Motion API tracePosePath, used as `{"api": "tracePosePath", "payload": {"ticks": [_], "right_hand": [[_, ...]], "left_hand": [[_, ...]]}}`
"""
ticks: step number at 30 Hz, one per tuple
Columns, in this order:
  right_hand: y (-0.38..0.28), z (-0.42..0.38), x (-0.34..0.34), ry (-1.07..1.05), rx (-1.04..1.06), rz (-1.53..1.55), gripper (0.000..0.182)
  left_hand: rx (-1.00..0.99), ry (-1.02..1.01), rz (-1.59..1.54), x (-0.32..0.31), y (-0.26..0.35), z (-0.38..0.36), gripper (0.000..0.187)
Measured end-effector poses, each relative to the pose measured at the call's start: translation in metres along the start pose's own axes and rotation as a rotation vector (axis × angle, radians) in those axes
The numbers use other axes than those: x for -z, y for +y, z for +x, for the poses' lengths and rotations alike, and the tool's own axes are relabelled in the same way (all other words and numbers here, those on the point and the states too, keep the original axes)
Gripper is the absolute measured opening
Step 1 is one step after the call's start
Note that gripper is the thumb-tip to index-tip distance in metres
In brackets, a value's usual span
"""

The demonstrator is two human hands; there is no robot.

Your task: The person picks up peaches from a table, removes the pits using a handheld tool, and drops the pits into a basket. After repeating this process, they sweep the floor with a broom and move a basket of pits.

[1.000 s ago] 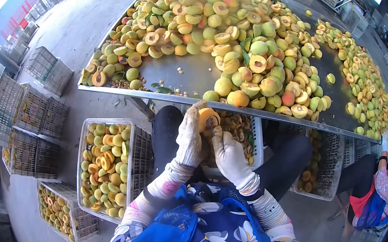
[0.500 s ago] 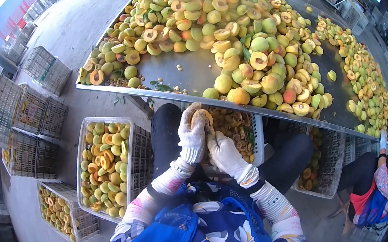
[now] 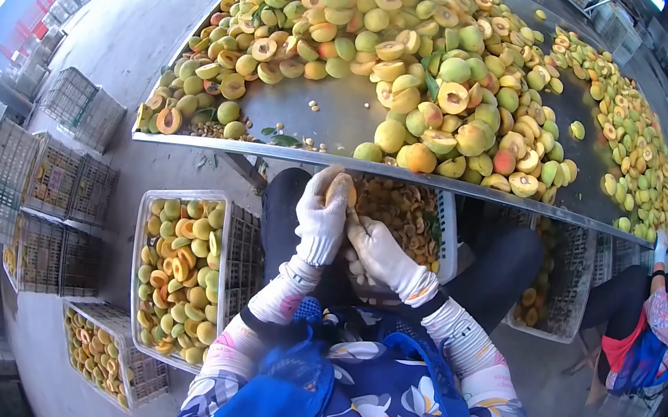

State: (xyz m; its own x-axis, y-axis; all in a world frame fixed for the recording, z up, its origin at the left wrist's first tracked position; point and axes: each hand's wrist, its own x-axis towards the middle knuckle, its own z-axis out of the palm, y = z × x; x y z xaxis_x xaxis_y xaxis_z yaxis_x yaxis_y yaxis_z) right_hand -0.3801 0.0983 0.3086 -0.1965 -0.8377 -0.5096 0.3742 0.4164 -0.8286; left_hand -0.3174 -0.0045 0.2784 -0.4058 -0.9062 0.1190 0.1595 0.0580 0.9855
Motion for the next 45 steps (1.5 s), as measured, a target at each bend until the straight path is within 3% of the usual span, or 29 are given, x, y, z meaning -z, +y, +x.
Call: {"api": "tracePosePath", "payload": {"ticks": [2, 9, 10, 13, 18, 19, 21, 23, 24, 26, 29, 30, 32, 33, 36, 37, 38, 40, 42, 44, 45], "right_hand": [[-0.004, -0.004, 0.005, -0.109, -0.144, 0.136, 0.042], [0.007, -0.020, 0.002, -0.204, -0.202, 0.416, 0.041], [0.008, -0.021, 0.005, -0.213, -0.215, 0.363, 0.040], [0.004, -0.027, 0.005, -0.190, -0.254, 0.247, 0.044], [0.031, -0.024, 0.008, -0.311, -0.181, 0.481, 0.042], [0.034, -0.023, 0.009, -0.327, -0.176, 0.492, 0.042], [0.015, -0.026, 0.010, -0.172, -0.272, 0.178, 0.046], [0.014, -0.021, 0.019, -0.196, -0.314, 0.153, 0.049], [0.029, -0.014, 0.029, -0.342, -0.260, 0.309, 0.048], [0.038, -0.008, 0.023, -0.563, -0.190, 0.589, 0.044], [0.042, -0.012, 0.011, -0.473, -0.201, 0.488, 0.046], [0.034, -0.024, -0.003, -0.243, -0.212, 0.282, 0.048], [0.029, -0.025, -0.001, -0.178, -0.238, 0.056, 0.049], [0.027, -0.025, 0.001, -0.219, -0.273, 0.129, 0.049], [0.035, -0.014, 0.001, -0.444, -0.295, 0.544, 0.048], [0.038, -0.014, -0.004, -0.472, -0.270, 0.614, 0.047], [0.037, -0.013, -0.005, -0.443, -0.266, 0.581, 0.047], [0.035, -0.014, -0.007, -0.385, -0.273, 0.513, 0.046], [0.011, -0.016, -0.019, -0.108, -0.231, -0.003, 0.047], [0.010, -0.009, -0.020, -0.271, -0.274, 0.195, 0.048], [0.016, -0.005, -0.026, -0.366, -0.271, 0.361, 0.047]], "left_hand": [[0.334, -0.259, -0.075, 0.019, 0.010, 0.006, 0.028], [0.311, -0.459, -0.347, 0.036, -0.016, 0.003, 0.043], [0.348, -0.498, -0.420, 0.036, -0.018, 0.004, 0.043], [0.352, -0.639, -0.265, 0.042, -0.023, 0.012, 0.039], [0.386, -0.500, -0.456, 0.035, -0.021, -0.004, 0.036], [0.341, -0.481, -0.401, 0.032, -0.020, -0.007, 0.037], [0.320, -0.513, -0.193, 0.035, -0.011, -0.005, 0.038], [0.312, -0.589, 0.026, 0.043, 0.007, 0.004, 0.034], [0.270, -0.638, 0.094, 0.045, 0.013, 0.009, 0.031], [0.344, -0.541, -0.174, 0.045, 0.018, 0.004, 0.029], [0.303, -0.508, -0.389, 0.050, -0.012, -0.005, 0.027], [0.409, -0.569, -0.312, 0.058, -0.003, -0.006, 0.030], [0.396, -0.723, -0.083, 0.072, 0.018, 0.001, 0.033], [0.387, -0.824, -0.056, 0.075, 0.016, 0.007, 0.034], [0.359, -0.643, -0.211, 0.073, 0.007, 0.002, 0.033], [0.247, -0.551, -0.301, 0.064, -0.015, -0.001, 0.033], [0.395, -0.509, -0.303, 0.066, -0.003, -0.006, 0.033], [0.411, -0.440, -0.336, 0.065, -0.013, -0.009, 0.031], [0.373, -0.561, -0.424, 0.073, -0.015, 0.002, 0.028], [0.397, -0.564, -0.577, 0.078, -0.011, 0.010, 0.024], [0.317, -0.499, -0.625, 0.077, -0.019, 0.008, 0.028]]}}
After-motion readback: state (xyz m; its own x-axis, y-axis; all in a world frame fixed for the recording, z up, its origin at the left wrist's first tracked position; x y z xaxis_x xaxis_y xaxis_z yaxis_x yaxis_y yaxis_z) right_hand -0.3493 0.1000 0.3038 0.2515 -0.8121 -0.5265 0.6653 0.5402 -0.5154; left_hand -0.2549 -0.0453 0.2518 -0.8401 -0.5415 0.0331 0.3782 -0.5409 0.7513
